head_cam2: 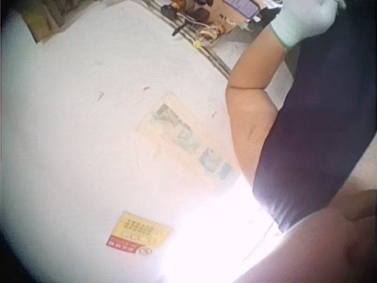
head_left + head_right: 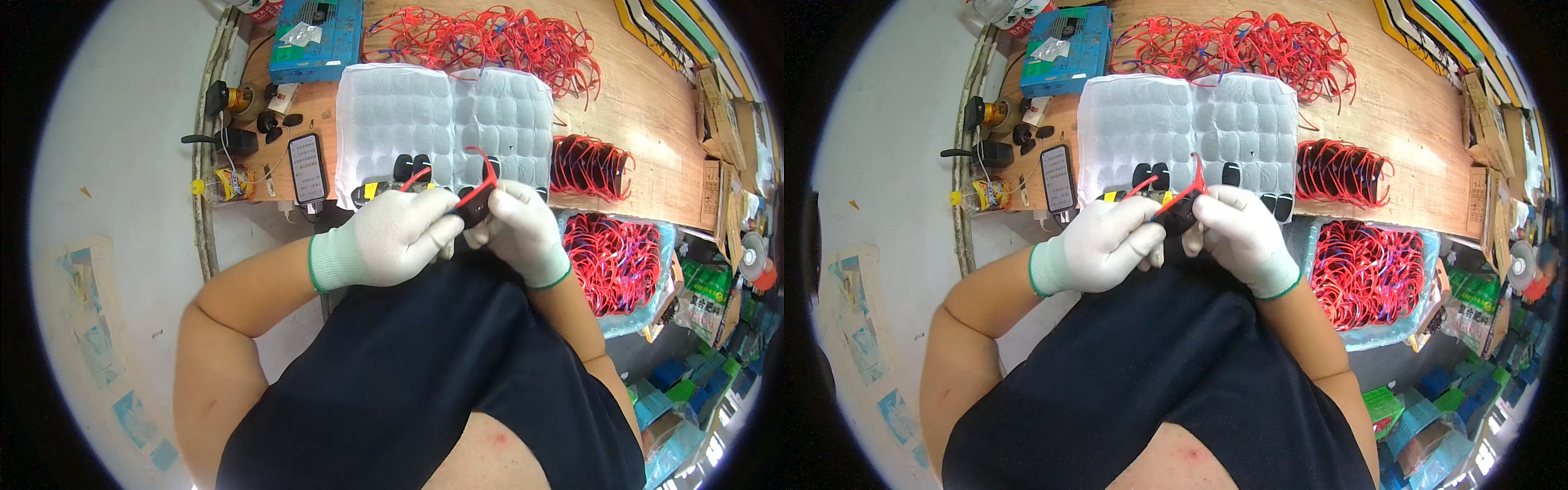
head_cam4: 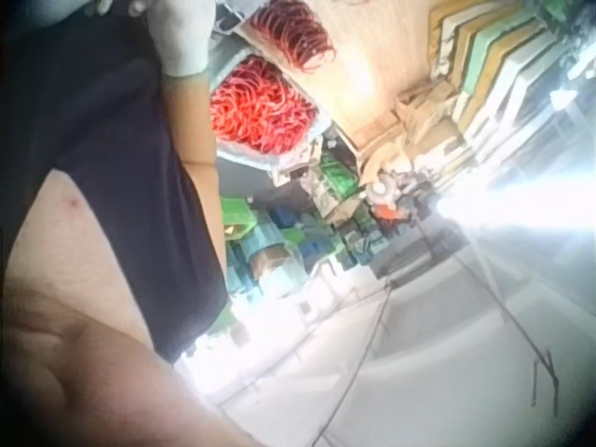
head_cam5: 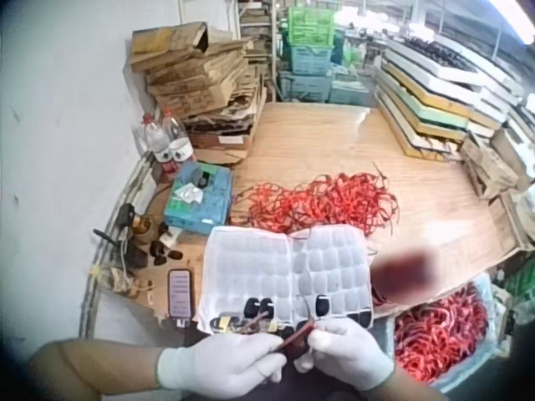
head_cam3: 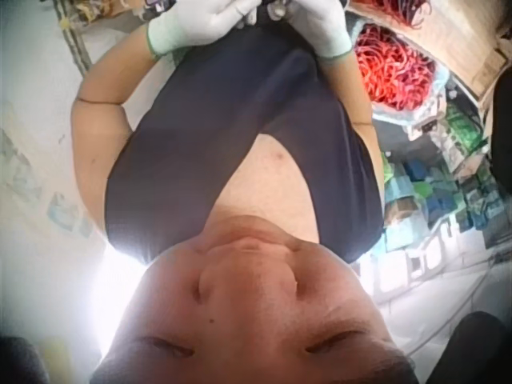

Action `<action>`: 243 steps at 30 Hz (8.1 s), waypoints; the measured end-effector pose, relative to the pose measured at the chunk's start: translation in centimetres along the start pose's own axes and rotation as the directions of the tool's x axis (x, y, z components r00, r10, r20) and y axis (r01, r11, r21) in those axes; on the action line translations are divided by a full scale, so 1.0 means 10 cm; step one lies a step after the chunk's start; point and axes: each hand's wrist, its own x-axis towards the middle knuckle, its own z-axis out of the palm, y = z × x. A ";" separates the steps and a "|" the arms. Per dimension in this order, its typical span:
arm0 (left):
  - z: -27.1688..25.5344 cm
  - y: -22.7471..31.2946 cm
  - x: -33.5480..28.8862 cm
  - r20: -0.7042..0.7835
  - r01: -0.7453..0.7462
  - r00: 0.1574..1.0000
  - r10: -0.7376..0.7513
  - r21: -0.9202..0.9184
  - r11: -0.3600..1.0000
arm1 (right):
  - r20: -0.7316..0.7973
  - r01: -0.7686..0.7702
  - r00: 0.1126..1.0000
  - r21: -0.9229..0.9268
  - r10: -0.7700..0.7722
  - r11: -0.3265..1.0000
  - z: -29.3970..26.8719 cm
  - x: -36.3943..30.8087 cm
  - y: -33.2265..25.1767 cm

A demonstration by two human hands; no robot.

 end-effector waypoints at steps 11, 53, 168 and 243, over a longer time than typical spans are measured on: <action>0.56 0.13 0.19 -0.507 -0.033 0.862 -0.021 -0.098 0.995 | 0.055 -0.124 0.984 -0.465 0.169 0.877 -0.11 0.07 -0.77; -0.17 -0.22 -0.30 0.139 -0.139 0.985 0.100 0.310 0.940 | 0.125 0.355 0.829 -0.870 -0.544 0.341 0.30 -0.06 0.50; -0.16 -0.28 -0.29 -0.100 0.231 0.934 -0.343 -0.563 0.794 | -0.242 0.014 0.969 -0.144 -0.049 0.989 0.78 0.14 0.35; -1.75 -2.24 2.55 -0.525 0.605 0.781 -0.338 0.504 0.616 | -0.502 -0.538 0.490 -0.817 -0.713 0.206 -4.06 -0.46 -0.96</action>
